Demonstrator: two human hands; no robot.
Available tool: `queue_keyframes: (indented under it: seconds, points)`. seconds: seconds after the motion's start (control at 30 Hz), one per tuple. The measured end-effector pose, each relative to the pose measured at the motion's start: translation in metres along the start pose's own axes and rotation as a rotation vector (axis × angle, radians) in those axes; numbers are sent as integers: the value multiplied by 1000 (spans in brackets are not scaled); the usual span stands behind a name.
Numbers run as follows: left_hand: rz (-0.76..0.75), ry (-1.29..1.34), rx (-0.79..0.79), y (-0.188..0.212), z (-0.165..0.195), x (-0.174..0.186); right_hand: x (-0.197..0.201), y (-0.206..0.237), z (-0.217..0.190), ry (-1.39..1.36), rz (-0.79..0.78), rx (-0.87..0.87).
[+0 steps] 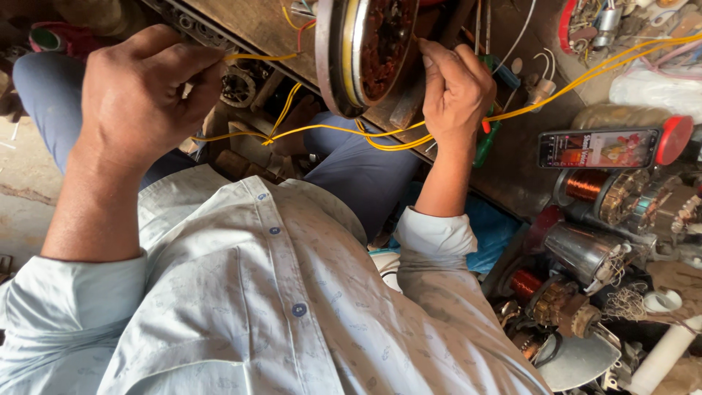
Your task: The person sits on the floor and unscrews the housing of a ceiling fan motor with a screwdriver, removes the cover and lifts out the copper-wound stator. They then take a yellow wire, route it to the motor and work the wire ends at the winding connections.
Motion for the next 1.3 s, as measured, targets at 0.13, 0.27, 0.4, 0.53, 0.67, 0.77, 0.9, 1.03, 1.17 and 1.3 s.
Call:
queue_keyframes:
  seconds: [0.13,0.27,0.4,0.53,0.67,0.77,0.9,1.03,1.17,1.3]
  points:
    - [41,2,-9,2,-1,3,-1,-1,-1,-8,-10,-24]
    - [166,189,-13,1,-5,9,-2,-1,0,-27,-19,-29]
    - [231,210,17,0,-7,9,-1,0,2,-33,-29,-10]
    - [216,148,28,-10,-10,-2,0,-1,0,-32,-33,-14]
    - [122,77,120,-25,-20,-18,0,-4,-4,-22,-43,-29]
    - [148,26,79,-31,-25,-23,-1,-5,-6,-29,-48,-45]
    - [181,75,40,-30,-29,-23,-1,-3,-4,-13,-47,-34]
    - [158,77,87,-29,-33,-25,0,-3,-2,-5,-70,-5]
    - [178,49,70,-30,-34,-25,-1,-6,-1,-51,-70,-14]
    - [175,92,108,-30,-34,-26,-1,-6,-1,-54,-68,-42]
Point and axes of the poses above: each hand's wrist, its own y-axis away from the middle knuckle, its own x-axis out of the back of the hand, z = x × y, the point moved 2 cm from there along -y, towards the middle knuckle, and after that the axes turned 6 degrees about x, right-handed, at the moved point
